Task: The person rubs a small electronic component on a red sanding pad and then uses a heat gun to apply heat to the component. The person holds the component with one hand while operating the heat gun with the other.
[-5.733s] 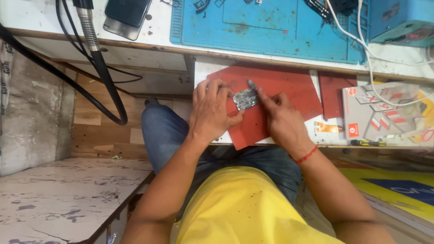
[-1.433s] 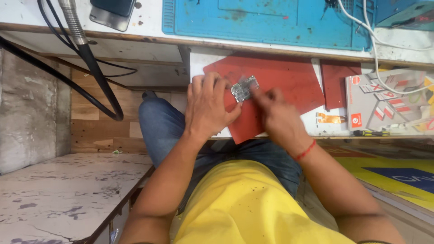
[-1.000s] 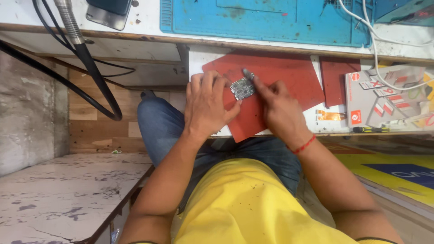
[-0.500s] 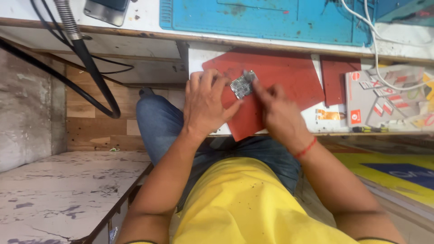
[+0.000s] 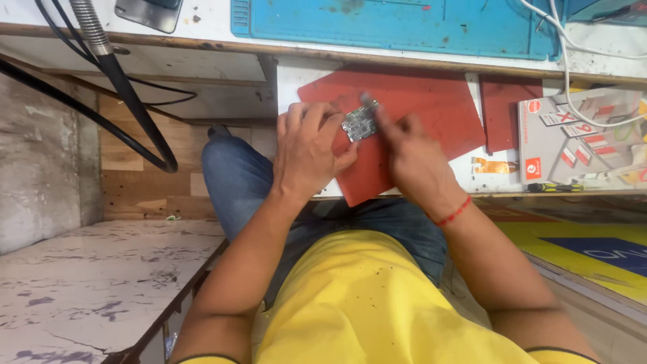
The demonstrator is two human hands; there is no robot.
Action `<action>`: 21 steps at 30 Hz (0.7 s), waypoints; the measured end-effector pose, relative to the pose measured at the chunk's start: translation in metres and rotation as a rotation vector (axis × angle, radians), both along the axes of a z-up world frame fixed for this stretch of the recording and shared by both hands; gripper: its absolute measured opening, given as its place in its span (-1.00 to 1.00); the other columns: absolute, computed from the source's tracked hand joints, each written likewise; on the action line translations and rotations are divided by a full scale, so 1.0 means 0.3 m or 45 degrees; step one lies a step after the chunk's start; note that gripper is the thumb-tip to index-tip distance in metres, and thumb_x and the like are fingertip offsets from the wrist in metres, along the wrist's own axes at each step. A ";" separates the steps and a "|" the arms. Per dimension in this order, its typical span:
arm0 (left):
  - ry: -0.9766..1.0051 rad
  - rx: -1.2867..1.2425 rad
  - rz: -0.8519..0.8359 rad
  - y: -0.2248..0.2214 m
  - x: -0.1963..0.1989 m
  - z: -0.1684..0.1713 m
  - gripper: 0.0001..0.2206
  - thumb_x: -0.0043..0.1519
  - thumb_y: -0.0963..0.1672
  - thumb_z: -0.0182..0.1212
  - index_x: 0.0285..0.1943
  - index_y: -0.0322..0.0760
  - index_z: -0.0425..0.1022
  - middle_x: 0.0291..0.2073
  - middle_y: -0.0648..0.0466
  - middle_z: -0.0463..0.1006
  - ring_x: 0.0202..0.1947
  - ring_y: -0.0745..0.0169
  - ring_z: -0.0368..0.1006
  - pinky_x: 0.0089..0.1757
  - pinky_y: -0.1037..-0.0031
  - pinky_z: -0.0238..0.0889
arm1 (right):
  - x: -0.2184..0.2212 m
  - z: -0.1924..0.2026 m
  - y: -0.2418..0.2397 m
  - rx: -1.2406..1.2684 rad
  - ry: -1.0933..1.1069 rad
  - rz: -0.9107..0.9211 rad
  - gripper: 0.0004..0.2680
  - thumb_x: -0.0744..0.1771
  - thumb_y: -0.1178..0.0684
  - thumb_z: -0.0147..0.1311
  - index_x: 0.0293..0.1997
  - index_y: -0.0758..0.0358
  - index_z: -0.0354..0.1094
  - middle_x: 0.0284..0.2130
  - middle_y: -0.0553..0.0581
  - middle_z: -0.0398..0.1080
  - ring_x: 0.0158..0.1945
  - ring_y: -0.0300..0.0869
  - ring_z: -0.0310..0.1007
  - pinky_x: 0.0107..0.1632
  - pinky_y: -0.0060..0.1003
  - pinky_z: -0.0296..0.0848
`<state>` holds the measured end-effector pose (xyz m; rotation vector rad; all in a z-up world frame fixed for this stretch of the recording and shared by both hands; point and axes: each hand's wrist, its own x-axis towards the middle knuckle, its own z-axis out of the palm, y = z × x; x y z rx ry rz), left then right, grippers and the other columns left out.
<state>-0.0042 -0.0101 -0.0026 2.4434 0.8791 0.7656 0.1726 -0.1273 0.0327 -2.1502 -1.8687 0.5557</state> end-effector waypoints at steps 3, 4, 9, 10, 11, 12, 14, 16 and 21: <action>-0.014 -0.018 0.001 0.036 0.003 0.012 -0.57 -0.01 -0.04 0.51 0.03 -0.22 0.60 0.01 0.08 0.47 0.05 -0.01 0.31 0.04 0.14 0.18 | 0.002 -0.006 0.020 0.044 0.050 0.012 -0.50 0.25 0.29 -0.11 0.40 0.13 0.21 -0.09 0.43 0.34 -0.22 0.30 0.46 -0.18 0.09 0.48; -0.021 -0.039 0.008 0.031 0.004 0.010 -0.57 -0.01 -0.04 0.52 0.02 -0.22 0.60 -0.01 0.08 0.46 0.04 0.00 0.31 0.04 0.14 0.18 | 0.001 -0.004 0.010 0.056 0.067 0.003 -0.51 0.26 0.27 -0.09 0.39 0.10 0.23 -0.11 0.40 0.36 -0.21 0.29 0.47 -0.17 0.09 0.48; -0.002 -0.066 0.029 0.022 -0.012 0.001 -0.57 -0.02 -0.04 0.53 0.01 -0.20 0.59 -0.02 0.08 0.46 0.02 -0.02 0.32 0.02 0.16 0.18 | -0.010 -0.017 0.011 -0.044 0.015 -0.019 -0.51 0.27 0.28 -0.12 0.41 0.10 0.20 -0.11 0.37 0.37 -0.24 0.27 0.48 -0.21 0.10 0.48; -0.008 -0.052 0.027 0.027 -0.006 0.007 -0.57 -0.03 -0.04 0.53 0.01 -0.19 0.58 -0.03 0.08 0.46 0.02 -0.01 0.32 0.03 0.16 0.19 | -0.008 -0.012 0.016 -0.080 0.016 0.055 -0.50 0.25 0.28 -0.11 0.39 0.09 0.21 -0.12 0.36 0.37 -0.25 0.25 0.50 -0.23 0.09 0.49; -0.014 -0.039 0.026 0.032 0.001 0.014 -0.57 -0.03 -0.04 0.52 0.01 -0.18 0.58 -0.03 0.09 0.46 0.02 -0.01 0.32 0.04 0.17 0.19 | -0.001 -0.009 0.029 -0.017 -0.018 -0.026 -0.51 0.26 0.28 -0.11 0.40 0.09 0.21 -0.11 0.36 0.37 -0.26 0.25 0.48 -0.22 0.10 0.48; -0.022 -0.040 0.030 0.022 0.006 0.018 -0.57 -0.03 -0.04 0.53 0.00 -0.19 0.57 -0.03 0.09 0.45 0.02 -0.02 0.32 0.04 0.17 0.19 | 0.010 -0.002 0.028 0.026 -0.054 -0.096 -0.51 0.28 0.28 -0.11 0.41 0.10 0.21 -0.10 0.35 0.37 -0.26 0.26 0.47 -0.21 0.11 0.48; -0.028 -0.037 0.050 0.020 0.008 0.031 -0.57 -0.01 -0.03 0.53 -0.01 -0.21 0.55 -0.03 0.08 0.45 0.02 -0.03 0.32 0.03 0.16 0.18 | 0.019 0.012 0.028 0.035 -0.086 -0.084 -0.51 0.28 0.28 -0.11 0.42 0.09 0.22 -0.09 0.35 0.37 -0.28 0.26 0.47 -0.23 0.10 0.47; -0.021 -0.055 0.054 0.024 0.011 0.050 -0.53 -0.04 -0.03 0.53 0.04 -0.24 0.55 -0.03 0.03 0.43 -0.01 -0.06 0.30 0.01 0.16 0.18 | 0.010 0.018 0.037 -0.023 -0.055 0.071 -0.49 0.26 0.28 -0.11 0.41 0.07 0.22 -0.11 0.34 0.37 -0.31 0.25 0.48 -0.28 0.08 0.49; -0.014 -0.050 0.032 0.008 0.001 -0.014 -0.56 0.01 -0.03 0.53 0.03 -0.21 0.52 0.01 0.06 0.42 0.04 -0.03 0.31 0.04 0.17 0.19 | 0.020 -0.032 -0.024 0.074 0.001 -0.012 -0.52 0.30 0.27 -0.10 0.42 0.01 0.22 -0.05 0.32 0.38 -0.30 0.25 0.47 -0.26 0.06 0.48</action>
